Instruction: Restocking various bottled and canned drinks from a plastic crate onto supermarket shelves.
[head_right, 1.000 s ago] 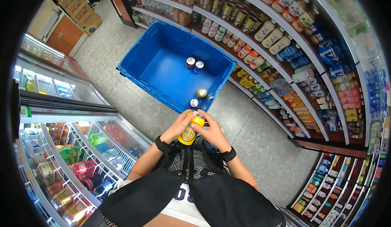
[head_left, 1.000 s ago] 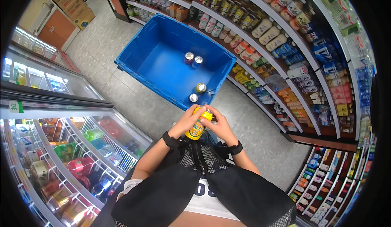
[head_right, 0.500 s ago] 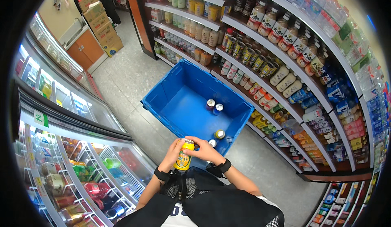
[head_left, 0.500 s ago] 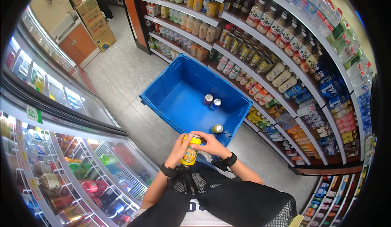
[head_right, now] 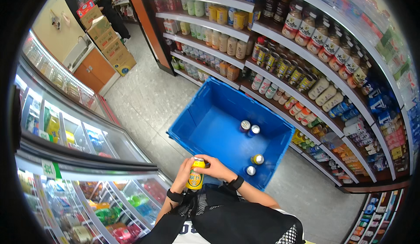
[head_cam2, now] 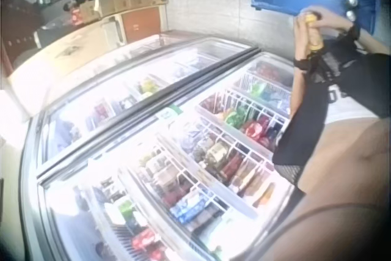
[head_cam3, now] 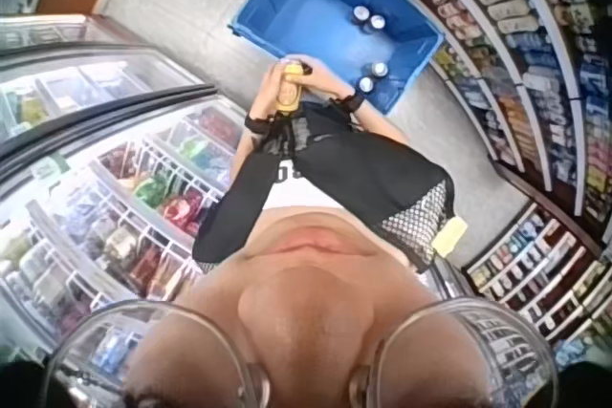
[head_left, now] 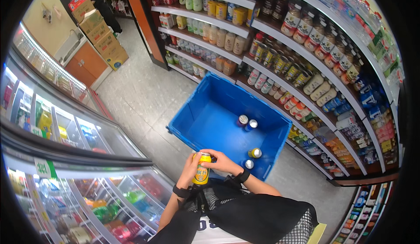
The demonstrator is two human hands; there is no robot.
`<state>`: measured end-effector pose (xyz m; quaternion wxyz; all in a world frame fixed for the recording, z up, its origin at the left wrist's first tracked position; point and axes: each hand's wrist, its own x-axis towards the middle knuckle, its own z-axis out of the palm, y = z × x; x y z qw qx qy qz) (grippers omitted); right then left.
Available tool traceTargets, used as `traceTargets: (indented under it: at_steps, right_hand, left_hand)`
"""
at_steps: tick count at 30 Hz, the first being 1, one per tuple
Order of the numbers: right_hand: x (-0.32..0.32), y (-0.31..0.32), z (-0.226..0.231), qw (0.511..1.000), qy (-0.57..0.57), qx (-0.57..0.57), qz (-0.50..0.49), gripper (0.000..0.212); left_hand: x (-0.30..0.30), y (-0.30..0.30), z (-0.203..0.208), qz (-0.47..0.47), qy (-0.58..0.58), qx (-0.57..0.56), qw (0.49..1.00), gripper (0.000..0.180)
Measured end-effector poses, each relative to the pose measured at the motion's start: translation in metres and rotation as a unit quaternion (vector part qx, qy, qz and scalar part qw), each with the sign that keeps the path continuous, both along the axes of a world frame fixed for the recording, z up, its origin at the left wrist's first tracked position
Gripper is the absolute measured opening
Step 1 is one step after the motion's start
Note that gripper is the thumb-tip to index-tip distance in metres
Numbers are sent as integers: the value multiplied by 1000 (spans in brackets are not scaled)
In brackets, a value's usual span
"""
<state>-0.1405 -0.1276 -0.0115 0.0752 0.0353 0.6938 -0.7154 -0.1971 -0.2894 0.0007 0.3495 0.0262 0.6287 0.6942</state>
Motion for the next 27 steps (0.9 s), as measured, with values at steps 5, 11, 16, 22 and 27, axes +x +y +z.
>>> traceTargets:
  at_steps: [5, 11, 16, 22, 27]
  right_hand:
    - [-80, -22, -9, 1000, 21, -8, 18, 57]
    - [-160, -49, 21, 992, 87, 78, -36, 54]
    - [-204, -47, 45, 987, 116, 108, -36, 54]
    - [-253, -41, 37, 978, 68, 181, -71, 58]
    - [-307, -50, 46, 978, -12, 99, -182, 62]
  left_hand:
    - [-81, -27, -14, -14, 35, -46, 998, 47]
    - [-169, -50, -15, 35, 52, -53, 997, 42]
    - [-216, -55, 3, -3, 90, -70, 993, 47]
    - [-285, -35, -1, -100, 39, -31, 994, 50]
    - [-367, -17, -15, -195, 47, -24, 979, 51]
